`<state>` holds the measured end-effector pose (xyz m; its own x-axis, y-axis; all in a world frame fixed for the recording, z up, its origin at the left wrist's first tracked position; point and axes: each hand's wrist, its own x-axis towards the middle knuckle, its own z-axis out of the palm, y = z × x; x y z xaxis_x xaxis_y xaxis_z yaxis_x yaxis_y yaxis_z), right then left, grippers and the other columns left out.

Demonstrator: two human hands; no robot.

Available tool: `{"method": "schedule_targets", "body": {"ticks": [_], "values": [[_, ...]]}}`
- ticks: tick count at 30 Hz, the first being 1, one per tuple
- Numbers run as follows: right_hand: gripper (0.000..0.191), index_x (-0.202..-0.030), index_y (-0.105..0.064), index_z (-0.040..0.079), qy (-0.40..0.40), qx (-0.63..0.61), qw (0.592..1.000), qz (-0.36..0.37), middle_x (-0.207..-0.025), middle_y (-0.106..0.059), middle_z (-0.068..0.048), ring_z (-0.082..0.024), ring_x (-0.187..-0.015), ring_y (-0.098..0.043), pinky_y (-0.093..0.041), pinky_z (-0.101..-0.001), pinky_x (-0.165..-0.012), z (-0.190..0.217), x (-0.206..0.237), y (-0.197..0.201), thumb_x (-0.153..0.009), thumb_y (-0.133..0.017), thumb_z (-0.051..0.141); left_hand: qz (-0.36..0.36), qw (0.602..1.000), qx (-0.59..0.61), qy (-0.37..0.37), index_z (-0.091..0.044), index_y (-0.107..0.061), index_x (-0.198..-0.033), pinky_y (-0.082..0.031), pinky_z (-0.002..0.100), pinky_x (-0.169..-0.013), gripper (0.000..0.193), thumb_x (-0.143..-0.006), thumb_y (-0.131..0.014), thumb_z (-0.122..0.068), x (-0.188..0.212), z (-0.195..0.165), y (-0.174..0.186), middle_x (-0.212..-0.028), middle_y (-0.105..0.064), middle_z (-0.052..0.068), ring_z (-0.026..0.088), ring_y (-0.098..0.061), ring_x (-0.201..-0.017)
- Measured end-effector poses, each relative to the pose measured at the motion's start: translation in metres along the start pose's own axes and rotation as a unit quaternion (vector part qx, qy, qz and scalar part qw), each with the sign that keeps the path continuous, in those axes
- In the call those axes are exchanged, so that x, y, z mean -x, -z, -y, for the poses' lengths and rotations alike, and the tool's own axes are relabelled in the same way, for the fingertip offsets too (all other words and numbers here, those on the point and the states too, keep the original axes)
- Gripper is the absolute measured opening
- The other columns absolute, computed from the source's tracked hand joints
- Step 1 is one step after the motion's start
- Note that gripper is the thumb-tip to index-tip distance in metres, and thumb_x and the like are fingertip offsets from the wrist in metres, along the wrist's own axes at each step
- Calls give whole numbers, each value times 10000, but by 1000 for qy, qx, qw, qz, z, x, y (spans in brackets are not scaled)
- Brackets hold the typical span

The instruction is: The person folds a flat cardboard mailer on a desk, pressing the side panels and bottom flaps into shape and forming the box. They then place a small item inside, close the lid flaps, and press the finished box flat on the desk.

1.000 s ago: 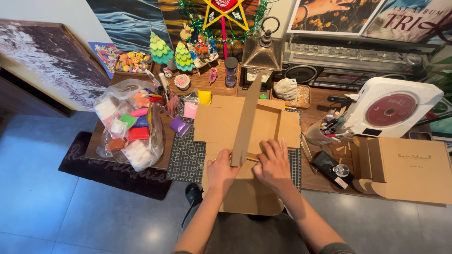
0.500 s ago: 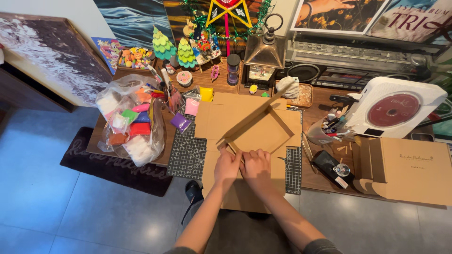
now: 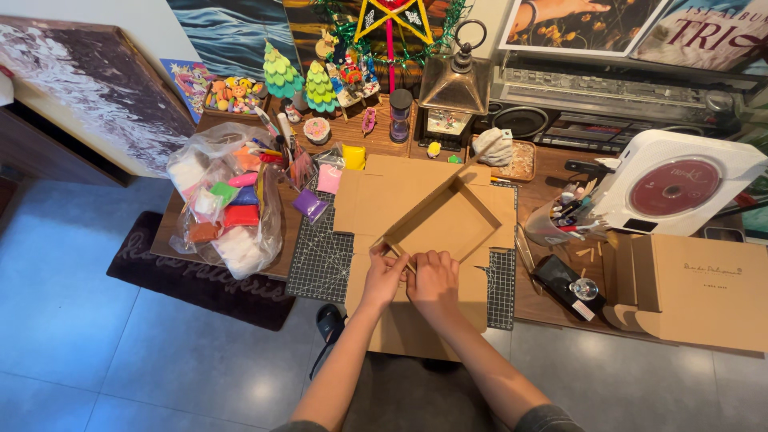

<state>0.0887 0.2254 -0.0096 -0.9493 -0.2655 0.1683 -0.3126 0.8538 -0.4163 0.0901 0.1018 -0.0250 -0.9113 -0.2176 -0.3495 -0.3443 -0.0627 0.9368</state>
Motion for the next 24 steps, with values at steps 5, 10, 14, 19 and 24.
{"method": "schedule_targets", "body": {"ticks": [5,10,14,19,24], "values": [[197,-1003,-729,85,49,-6,998,-28,-941,-664,-91,-307,-1001,-582,-423,-449,-950,-5,6,5,-812,-707,131,22,999,-38,-32,-12,-620,-1251,-592,317,-729,386,-986,-704,-278,10,10,7,-917,-754,53,168,-769,-809],[240,-959,-712,71,110,35,993,-21,-937,-649,-125,-351,-1054,-570,-392,-471,-1068,-19,-2,6,-725,-691,117,70,907,-367,-193,-77,-614,-1154,-555,441,-825,301,-868,-693,-127,51,2,13,-1061,-685,161,351,-698,-949],[259,-1024,-695,44,134,53,989,31,-967,-632,-136,-347,-1052,-557,-364,-467,-1090,-27,-4,10,-780,-654,123,27,847,-420,-326,-11,-557,-1294,-535,472,-828,496,-801,-603,22,54,-10,1,-1345,-590,200,356,-660,-1023],[265,-970,-678,17,144,66,985,71,-943,-630,-128,-330,-1051,-559,-330,-489,-1130,-23,-4,15,-731,-636,124,-34,733,-625,-266,-35,-667,-1094,-542,400,-881,264,-834,-633,-68,20,-9,-25,-1078,-625,101,274,-627,-1114],[197,-949,-675,20,126,58,988,72,-941,-629,-133,-336,-1055,-555,-340,-477,-1129,-21,-8,17,-806,-628,147,-18,739,-637,-221,-43,-710,-973,-539,352,-892,127,-869,-644,-76,3,-10,-31,-1094,-624,104,247,-616,-1092]]}}
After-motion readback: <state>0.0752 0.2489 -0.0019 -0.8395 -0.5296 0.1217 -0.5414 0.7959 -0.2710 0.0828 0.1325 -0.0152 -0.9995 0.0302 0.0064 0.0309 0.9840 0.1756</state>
